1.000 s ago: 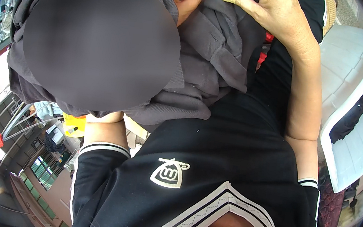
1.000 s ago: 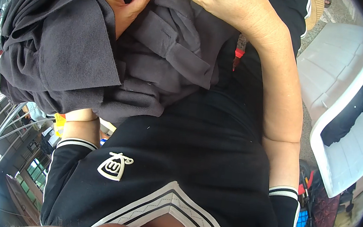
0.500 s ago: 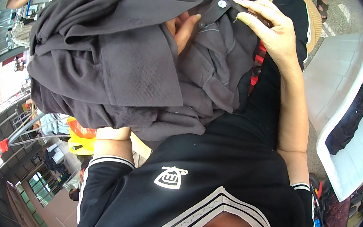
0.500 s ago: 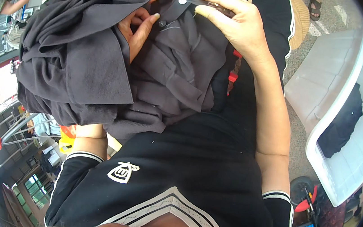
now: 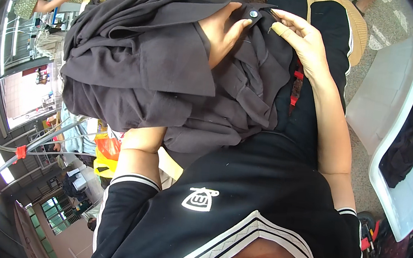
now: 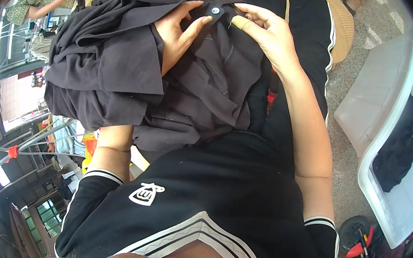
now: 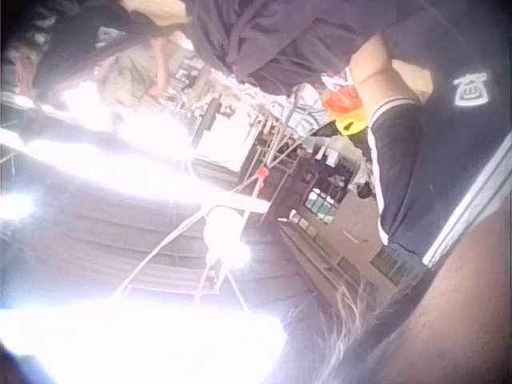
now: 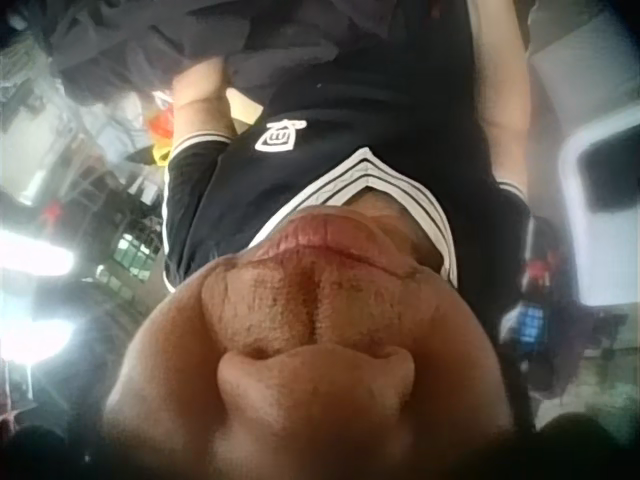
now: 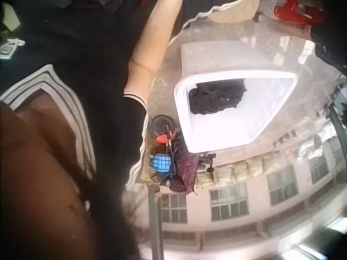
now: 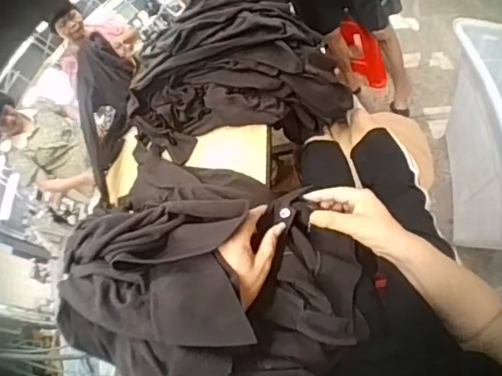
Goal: Inspecting garments and using thread nippers to trim loose threads near buttons and labels.
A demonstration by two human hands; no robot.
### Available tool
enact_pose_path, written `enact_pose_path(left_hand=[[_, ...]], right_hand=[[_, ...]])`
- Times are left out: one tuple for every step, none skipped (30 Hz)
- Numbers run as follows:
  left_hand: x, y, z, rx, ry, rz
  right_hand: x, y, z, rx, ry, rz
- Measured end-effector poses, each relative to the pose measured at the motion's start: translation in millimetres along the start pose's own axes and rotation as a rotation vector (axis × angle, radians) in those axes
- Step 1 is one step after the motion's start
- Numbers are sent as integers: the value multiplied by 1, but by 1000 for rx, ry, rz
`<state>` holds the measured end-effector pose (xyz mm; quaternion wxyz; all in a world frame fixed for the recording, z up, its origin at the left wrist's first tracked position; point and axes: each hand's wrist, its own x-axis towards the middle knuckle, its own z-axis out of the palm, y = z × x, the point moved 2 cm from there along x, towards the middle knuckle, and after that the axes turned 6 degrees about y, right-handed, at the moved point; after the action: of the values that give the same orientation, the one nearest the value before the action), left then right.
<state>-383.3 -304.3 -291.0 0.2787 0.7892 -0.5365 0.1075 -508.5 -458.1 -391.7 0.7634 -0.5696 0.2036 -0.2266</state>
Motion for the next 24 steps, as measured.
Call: enact_pose_path(left_hand=[[1, 2, 0, 17, 28, 22], [3, 5, -2, 17, -66, -111], [6, 7, -2, 16, -73, -107], [8, 7, -1, 96, -73, -54], [9, 7, 0, 176, -73, 0], [8, 7, 1, 174, -80, 1], [8, 9, 2, 192, -25, 65], [8, 10, 2, 212, 33, 129], [7, 6, 4, 210, 29, 129], [6, -2, 8, 176, 22, 154], [6, -3, 8, 142, 14, 177], [4, -5, 9, 140, 10, 172], [3, -9, 11, 66, -79, 48], [3, -11, 13, -15, -168, -74], [4, -11, 15, -21, -170, -77], [4, -12, 16, -64, -167, -103], [3, -14, 16, -99, -161, -134], [2, -16, 16, -98, -160, -142], [0, -18, 16, -150, -164, -205], [1, -16, 15, -206, -170, -265], [1, -13, 14, -210, -170, -271], [0, -9, 11, -248, -204, -384], [1, -4, 7, -284, -236, -499], [2, -2, 3, -287, -233, -507]], right_hand=[[-1, 0, 1, 8, -6, 20], [-1, 2, 1, 13, 0, 21], [0, 4, 1, 51, -2, 27], [1, 6, 2, 88, -5, 34], [1, 6, 4, 92, 1, 38], [2, 5, 5, 80, -7, 52], [2, 5, 6, 68, -16, 67], [4, 3, 8, 70, -13, 69], [6, 1, 11, 19, -27, 82], [7, -1, 14, -32, -41, 95], [9, -3, 16, -32, -41, 100], [10, -6, 18, -55, -60, 107], [11, -6, 21, -79, -79, 115], [14, -1, 22, -83, -76, 121], [20, 7, 23, -54, -79, 78], [23, 12, 24, -25, -82, 34], [23, 9, 27, -27, -88, 40], [24, 5, 30, -19, -84, 84], [24, 2, 31, -12, -80, 128], [24, 3, 31, -16, -82, 134], [24, 6, 30, 10, -86, 176], [24, 7, 30, 37, -91, 218], [24, 7, 30, 32, -96, 224], [23, 6, 30, 62, -89, 206]])
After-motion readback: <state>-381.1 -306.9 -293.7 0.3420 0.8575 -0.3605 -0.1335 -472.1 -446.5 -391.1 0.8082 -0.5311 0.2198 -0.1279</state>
